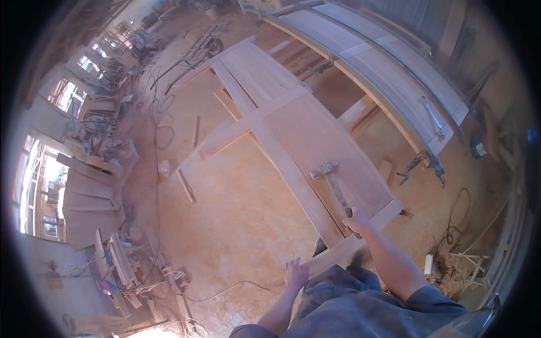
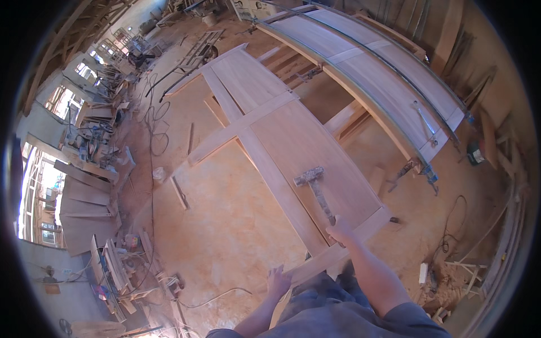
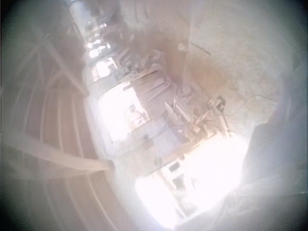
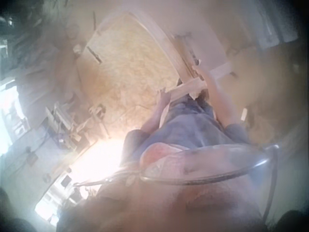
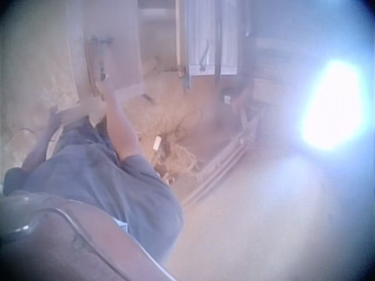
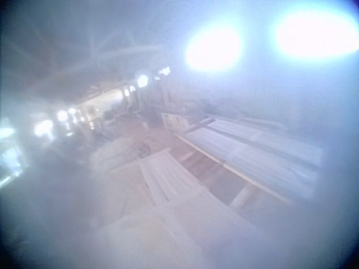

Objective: The person assembles a wooden door by fitting panels into a frame on a workbench. They use a hammer to tap the panels into place and apply glue to the joints. The person repeatedly adjusts and repositions the panels to ensure a snug fit.

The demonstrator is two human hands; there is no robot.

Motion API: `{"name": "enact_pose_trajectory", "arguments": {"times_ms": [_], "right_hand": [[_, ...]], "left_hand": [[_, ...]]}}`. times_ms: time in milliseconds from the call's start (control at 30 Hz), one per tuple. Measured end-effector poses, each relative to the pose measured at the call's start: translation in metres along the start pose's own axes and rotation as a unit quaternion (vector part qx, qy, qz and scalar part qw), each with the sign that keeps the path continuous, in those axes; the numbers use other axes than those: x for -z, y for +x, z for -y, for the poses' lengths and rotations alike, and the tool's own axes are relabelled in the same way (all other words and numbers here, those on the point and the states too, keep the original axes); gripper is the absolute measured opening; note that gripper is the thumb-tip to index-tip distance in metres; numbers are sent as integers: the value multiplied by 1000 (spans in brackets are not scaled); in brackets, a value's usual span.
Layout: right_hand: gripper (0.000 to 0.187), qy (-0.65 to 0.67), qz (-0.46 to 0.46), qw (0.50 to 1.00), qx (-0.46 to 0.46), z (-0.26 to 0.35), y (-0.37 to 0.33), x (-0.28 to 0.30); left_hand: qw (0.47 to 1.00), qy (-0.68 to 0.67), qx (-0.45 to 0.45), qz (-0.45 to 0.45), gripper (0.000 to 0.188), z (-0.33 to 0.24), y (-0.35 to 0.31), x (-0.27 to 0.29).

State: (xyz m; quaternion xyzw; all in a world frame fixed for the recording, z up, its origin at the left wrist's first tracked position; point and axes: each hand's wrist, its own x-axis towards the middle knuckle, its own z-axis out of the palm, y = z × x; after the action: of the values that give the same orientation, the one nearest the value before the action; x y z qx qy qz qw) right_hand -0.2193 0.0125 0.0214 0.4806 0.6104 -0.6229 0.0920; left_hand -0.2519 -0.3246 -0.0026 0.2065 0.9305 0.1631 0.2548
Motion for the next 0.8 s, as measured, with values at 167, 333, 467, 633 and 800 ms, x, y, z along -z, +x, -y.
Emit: {"name": "enact_pose_trajectory", "arguments": {"times_ms": [167, 333, 467, 633, 800], "right_hand": [[30, -45, -29, 998, 19, -23, 5, 6], [34, -71, -78, 994, 36, -24, 16, -11], [35, -100, -94, 990, 32, -16, 8, -24], [35, -111, -123, 986, 19, 6, 2, -41], [32, -47, -142, 986, -70, 10, 8, -78]], "left_hand": [[997, -39, -46, -54, 46, 6, -59, 28], [986, 0, 14, -165, 43, 42, -119, 41], [988, -25, 2, -153, 47, 64, -109, 69], [989, -45, -57, -128, 50, 133, -61, 119], [992, -49, -114, -38, 50, 264, -21, 179]]}}
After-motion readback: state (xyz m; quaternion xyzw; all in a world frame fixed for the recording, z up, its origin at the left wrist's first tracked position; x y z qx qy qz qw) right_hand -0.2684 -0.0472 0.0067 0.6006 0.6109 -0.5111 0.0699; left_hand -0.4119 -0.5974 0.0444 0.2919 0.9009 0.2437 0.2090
